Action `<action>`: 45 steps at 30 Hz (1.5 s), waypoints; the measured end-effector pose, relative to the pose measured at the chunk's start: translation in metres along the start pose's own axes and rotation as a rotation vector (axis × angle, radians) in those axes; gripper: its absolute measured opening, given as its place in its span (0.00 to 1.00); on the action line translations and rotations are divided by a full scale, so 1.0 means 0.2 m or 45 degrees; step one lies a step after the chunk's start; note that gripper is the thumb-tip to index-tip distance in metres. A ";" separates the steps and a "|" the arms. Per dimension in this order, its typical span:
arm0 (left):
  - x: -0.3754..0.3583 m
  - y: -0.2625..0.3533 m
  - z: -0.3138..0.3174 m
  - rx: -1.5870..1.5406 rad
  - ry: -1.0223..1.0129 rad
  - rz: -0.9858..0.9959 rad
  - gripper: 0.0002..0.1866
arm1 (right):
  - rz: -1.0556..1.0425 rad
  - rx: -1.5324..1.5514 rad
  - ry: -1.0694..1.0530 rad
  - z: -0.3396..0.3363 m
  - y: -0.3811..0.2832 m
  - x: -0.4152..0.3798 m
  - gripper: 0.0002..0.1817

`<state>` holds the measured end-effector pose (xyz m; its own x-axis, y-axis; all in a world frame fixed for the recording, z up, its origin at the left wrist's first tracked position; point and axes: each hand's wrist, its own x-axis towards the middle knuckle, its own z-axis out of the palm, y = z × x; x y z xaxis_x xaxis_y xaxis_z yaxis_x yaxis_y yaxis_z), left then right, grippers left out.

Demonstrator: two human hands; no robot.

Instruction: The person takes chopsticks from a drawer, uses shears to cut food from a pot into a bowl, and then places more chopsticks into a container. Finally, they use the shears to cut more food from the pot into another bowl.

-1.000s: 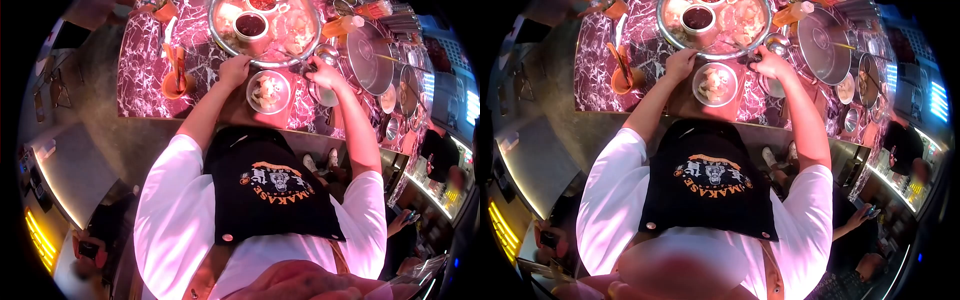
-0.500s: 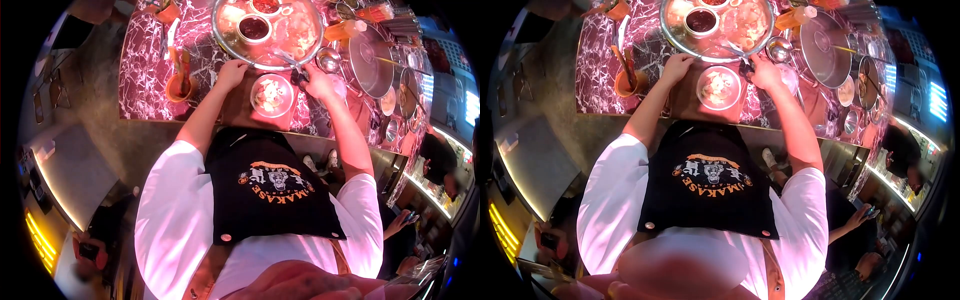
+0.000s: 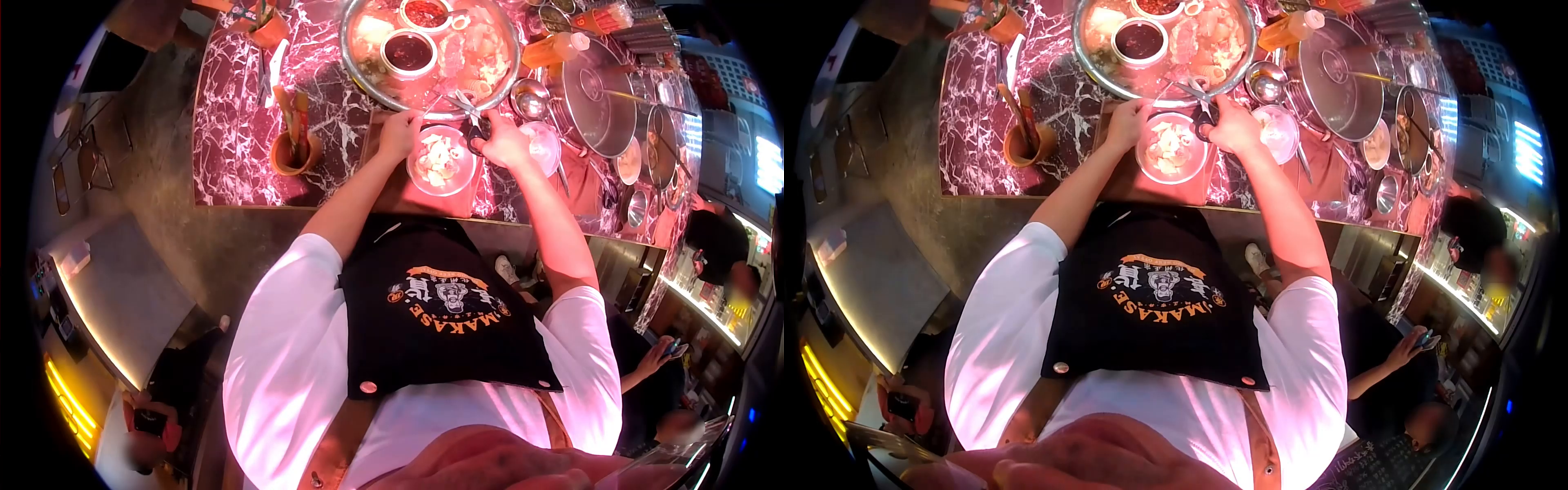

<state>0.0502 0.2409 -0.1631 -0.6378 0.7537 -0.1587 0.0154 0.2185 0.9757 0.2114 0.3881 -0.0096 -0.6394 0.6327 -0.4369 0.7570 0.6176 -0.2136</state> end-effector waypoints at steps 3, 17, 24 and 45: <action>0.03 0.05 -0.05 0.115 -0.079 -0.021 0.11 | -0.016 0.041 0.039 0.08 0.04 0.02 0.33; -0.01 0.10 -0.07 -0.033 -0.164 -0.140 0.11 | 0.056 -0.030 -0.001 0.01 0.00 -0.01 0.35; 0.01 -0.01 -0.06 -0.152 -0.075 -0.085 0.11 | -0.140 0.215 0.141 0.11 0.30 -0.18 0.26; -0.12 0.24 -0.17 0.124 -0.097 0.211 0.13 | 0.139 0.436 0.208 0.00 0.18 -0.53 0.31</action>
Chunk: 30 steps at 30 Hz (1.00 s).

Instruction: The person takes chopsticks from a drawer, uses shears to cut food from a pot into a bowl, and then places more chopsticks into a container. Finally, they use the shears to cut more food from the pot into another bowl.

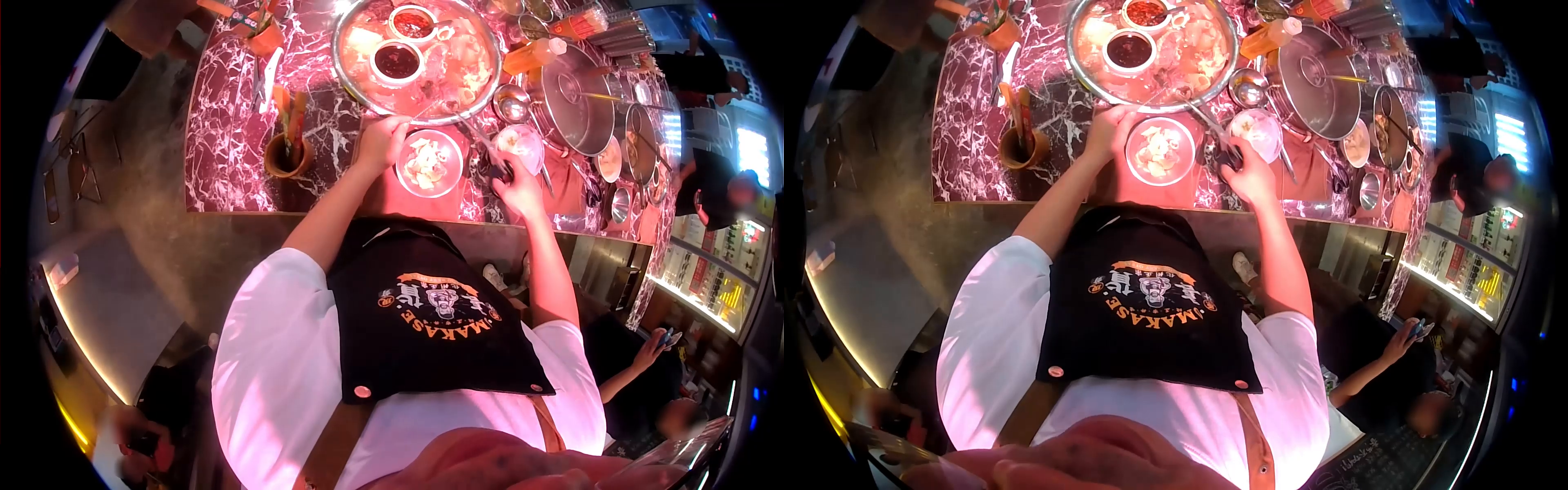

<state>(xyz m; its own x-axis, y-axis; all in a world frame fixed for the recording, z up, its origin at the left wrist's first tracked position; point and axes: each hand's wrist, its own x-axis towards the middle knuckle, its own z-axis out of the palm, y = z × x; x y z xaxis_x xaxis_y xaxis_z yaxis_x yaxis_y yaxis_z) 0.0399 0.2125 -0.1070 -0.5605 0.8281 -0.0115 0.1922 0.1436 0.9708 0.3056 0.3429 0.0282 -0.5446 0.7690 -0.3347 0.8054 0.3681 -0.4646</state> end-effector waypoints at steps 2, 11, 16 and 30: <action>-0.09 0.12 -0.08 0.090 0.016 0.061 0.13 | 0.010 0.135 -0.005 -0.04 0.04 -0.11 0.32; -0.66 0.19 -0.09 0.177 -0.059 -0.034 0.12 | -0.218 -0.001 -0.101 0.17 -0.06 -0.34 0.34; -0.85 0.21 0.04 0.164 -0.005 -0.165 0.12 | -0.161 -0.057 -0.170 0.27 0.06 -0.40 0.32; -0.85 0.33 -0.10 0.906 -0.111 0.138 0.12 | -0.210 -0.098 -0.373 0.02 0.08 -0.45 0.32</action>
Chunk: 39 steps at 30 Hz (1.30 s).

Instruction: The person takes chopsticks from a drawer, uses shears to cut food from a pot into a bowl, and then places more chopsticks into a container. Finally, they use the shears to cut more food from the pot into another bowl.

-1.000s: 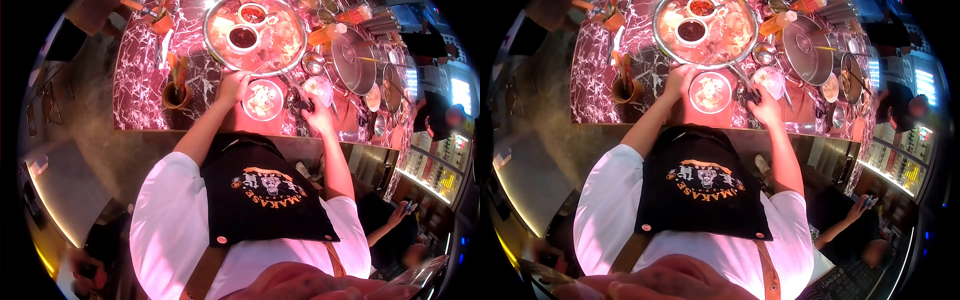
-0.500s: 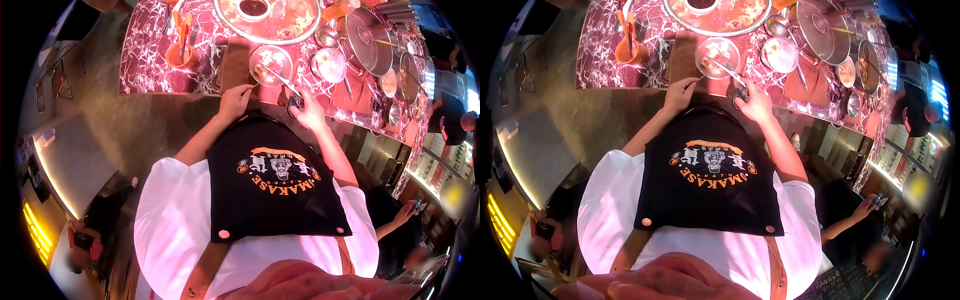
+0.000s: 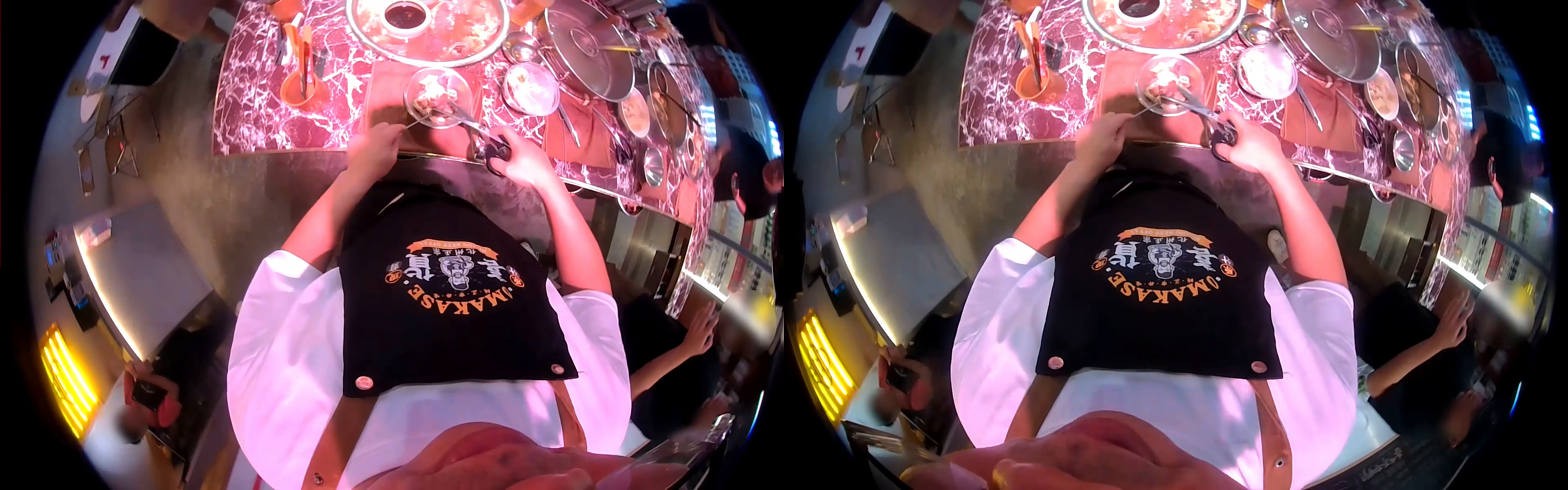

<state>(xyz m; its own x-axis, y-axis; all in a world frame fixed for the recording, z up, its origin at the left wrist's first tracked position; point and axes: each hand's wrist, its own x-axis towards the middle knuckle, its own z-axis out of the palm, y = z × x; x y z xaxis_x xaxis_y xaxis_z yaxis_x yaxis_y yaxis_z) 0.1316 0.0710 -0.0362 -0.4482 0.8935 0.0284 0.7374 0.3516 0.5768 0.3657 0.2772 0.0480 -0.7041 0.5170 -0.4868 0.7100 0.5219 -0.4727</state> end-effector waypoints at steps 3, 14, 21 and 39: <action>0.08 -0.06 -0.05 0.081 -0.071 0.203 0.12 | 0.142 0.182 -0.045 0.04 -0.11 0.07 0.30; 0.15 -0.28 -0.04 -0.172 -0.196 0.331 0.10 | 0.408 0.051 -0.049 0.22 -0.26 -0.09 0.33; 0.24 -0.36 -0.03 -0.546 -0.088 0.315 0.07 | 0.538 0.123 0.062 0.26 -0.39 -0.07 0.34; 0.34 -0.36 -0.04 -0.386 -0.059 0.282 0.08 | 0.405 -0.218 0.329 0.20 -0.39 -0.26 0.27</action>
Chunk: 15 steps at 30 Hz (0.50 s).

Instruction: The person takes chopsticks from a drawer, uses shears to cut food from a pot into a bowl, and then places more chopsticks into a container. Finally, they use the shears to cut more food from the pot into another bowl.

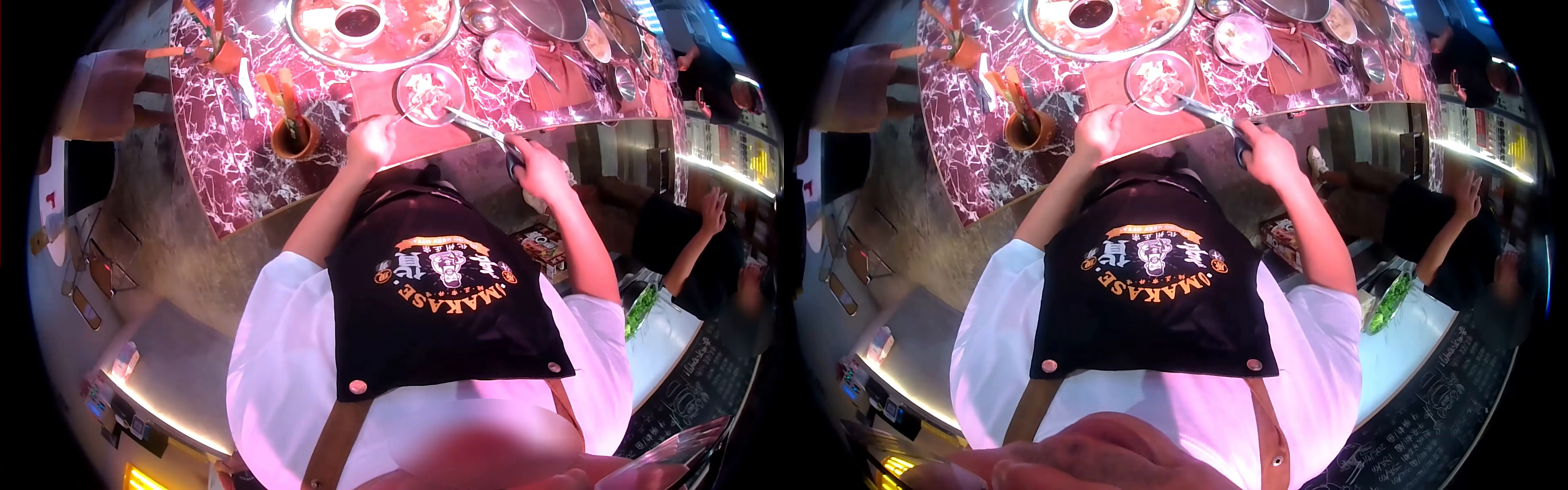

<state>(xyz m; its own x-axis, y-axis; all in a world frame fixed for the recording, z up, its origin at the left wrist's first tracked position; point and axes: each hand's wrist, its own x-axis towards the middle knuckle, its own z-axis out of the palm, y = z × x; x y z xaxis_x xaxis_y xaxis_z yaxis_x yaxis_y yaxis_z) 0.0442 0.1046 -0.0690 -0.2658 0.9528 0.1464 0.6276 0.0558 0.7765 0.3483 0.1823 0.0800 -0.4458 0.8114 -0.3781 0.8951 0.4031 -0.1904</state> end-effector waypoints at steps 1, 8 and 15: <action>0.00 0.00 -0.01 -0.001 0.006 0.003 0.08 | -0.003 -0.004 0.005 -0.01 -0.01 -0.02 0.27; 0.08 -0.06 -0.07 0.218 -0.391 -0.015 0.11 | -0.333 -0.037 0.440 0.30 -0.01 0.21 0.20; 0.02 -0.02 -0.10 -0.261 -0.031 -0.352 0.18 | -0.313 0.233 0.399 0.32 0.14 0.16 0.34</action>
<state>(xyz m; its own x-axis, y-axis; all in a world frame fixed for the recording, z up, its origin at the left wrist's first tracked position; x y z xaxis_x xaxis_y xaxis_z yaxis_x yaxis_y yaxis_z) 0.0247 0.1025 -0.0592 -0.3858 0.9172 -0.0993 0.3739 0.2539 0.8920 0.3577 0.1930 0.0046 -0.5983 0.8011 -0.0135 0.7346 0.5417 -0.4085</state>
